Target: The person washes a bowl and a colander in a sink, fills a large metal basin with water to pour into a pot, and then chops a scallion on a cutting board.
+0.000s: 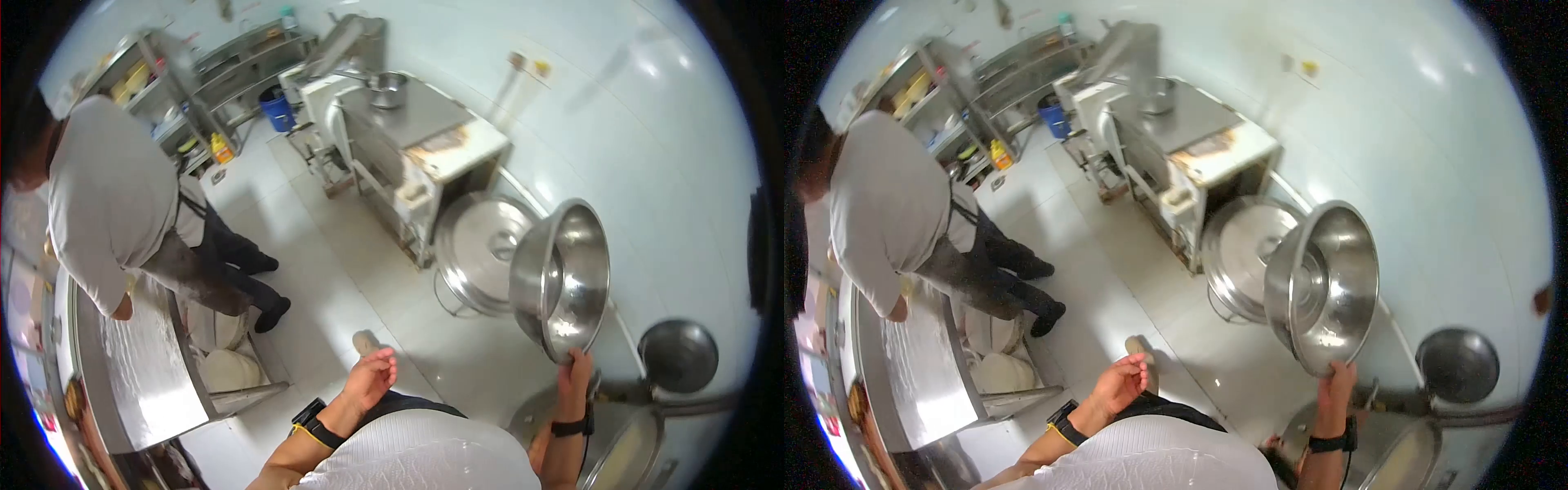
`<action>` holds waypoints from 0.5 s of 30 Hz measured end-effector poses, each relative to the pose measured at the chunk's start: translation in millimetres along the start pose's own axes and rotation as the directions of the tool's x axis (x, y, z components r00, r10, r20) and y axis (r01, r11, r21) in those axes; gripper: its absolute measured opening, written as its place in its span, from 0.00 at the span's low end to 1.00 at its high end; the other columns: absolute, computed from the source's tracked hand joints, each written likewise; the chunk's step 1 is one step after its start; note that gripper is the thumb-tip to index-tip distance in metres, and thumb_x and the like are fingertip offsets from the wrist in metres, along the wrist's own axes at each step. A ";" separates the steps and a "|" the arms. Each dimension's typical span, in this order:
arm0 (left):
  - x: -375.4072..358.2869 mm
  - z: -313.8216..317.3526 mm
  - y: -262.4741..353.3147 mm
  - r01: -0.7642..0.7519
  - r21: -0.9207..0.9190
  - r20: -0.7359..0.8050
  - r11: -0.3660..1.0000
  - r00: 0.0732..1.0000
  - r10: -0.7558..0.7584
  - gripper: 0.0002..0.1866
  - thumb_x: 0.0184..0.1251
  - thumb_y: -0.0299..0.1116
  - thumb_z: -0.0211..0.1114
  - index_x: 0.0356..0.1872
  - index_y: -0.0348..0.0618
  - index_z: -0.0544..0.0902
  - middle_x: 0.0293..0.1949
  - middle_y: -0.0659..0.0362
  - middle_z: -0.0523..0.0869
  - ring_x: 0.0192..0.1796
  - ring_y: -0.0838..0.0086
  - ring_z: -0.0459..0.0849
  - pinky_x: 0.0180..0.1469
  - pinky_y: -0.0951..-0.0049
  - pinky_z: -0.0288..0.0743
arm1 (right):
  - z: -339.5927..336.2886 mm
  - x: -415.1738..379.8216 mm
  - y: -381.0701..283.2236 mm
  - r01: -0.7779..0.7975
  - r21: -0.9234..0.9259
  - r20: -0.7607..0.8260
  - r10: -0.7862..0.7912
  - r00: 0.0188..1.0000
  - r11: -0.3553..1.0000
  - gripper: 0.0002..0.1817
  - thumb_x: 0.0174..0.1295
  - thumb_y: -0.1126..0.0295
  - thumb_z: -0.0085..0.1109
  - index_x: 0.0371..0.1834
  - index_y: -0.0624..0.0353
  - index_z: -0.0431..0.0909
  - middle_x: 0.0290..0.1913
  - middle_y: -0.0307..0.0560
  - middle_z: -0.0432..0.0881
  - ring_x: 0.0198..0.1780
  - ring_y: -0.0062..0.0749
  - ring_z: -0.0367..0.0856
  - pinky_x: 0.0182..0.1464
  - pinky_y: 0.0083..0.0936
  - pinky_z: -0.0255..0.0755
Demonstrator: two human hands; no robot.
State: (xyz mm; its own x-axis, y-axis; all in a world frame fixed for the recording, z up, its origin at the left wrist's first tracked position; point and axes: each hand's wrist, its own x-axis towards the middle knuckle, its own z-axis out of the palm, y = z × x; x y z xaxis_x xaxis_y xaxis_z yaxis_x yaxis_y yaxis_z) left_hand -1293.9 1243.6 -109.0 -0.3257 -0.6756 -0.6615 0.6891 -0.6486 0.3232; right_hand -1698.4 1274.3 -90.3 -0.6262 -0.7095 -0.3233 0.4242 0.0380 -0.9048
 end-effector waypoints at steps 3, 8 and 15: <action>19.6 -34.7 64.0 -0.105 -0.134 -0.059 0.985 0.993 0.097 0.12 0.52 0.18 0.48 0.39 0.40 0.69 0.27 0.61 0.75 0.26 0.77 0.74 0.29 0.79 0.72 | 158.8 33.8 -1.0 0.039 0.037 0.080 -0.042 0.996 0.999 0.09 0.44 0.81 0.46 0.31 0.62 0.65 0.30 0.42 0.68 0.30 0.26 0.68 0.31 0.23 0.65; 37.7 -66.0 175.5 -0.340 -0.239 -0.190 0.910 0.935 0.299 0.12 0.53 0.19 0.48 0.40 0.39 0.69 0.28 0.61 0.74 0.27 0.77 0.74 0.29 0.80 0.71 | 281.7 204.3 47.9 0.031 -0.141 0.118 -0.015 0.993 0.990 0.10 0.44 0.82 0.45 0.32 0.72 0.64 0.33 0.48 0.68 0.30 0.33 0.71 0.35 0.34 0.71; 43.7 -88.9 256.0 -0.397 -0.273 -0.245 0.876 0.909 0.336 0.10 0.54 0.19 0.48 0.39 0.40 0.69 0.27 0.61 0.74 0.27 0.77 0.74 0.31 0.80 0.72 | 388.2 379.5 121.7 0.024 0.126 0.177 -0.046 0.983 0.992 0.12 0.48 0.82 0.43 0.36 0.80 0.63 0.41 0.62 0.69 0.38 0.47 0.73 0.45 0.42 0.69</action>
State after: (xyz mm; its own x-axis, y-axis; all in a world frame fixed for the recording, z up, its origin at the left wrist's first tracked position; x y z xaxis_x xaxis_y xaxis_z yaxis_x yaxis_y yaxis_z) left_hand -1074.2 1079.2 -115.4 0.0941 -0.7464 -0.6588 0.9098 -0.2043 0.3614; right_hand -1630.5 736.5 -215.5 -0.5195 -0.8238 -0.2270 0.4877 -0.0678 -0.8704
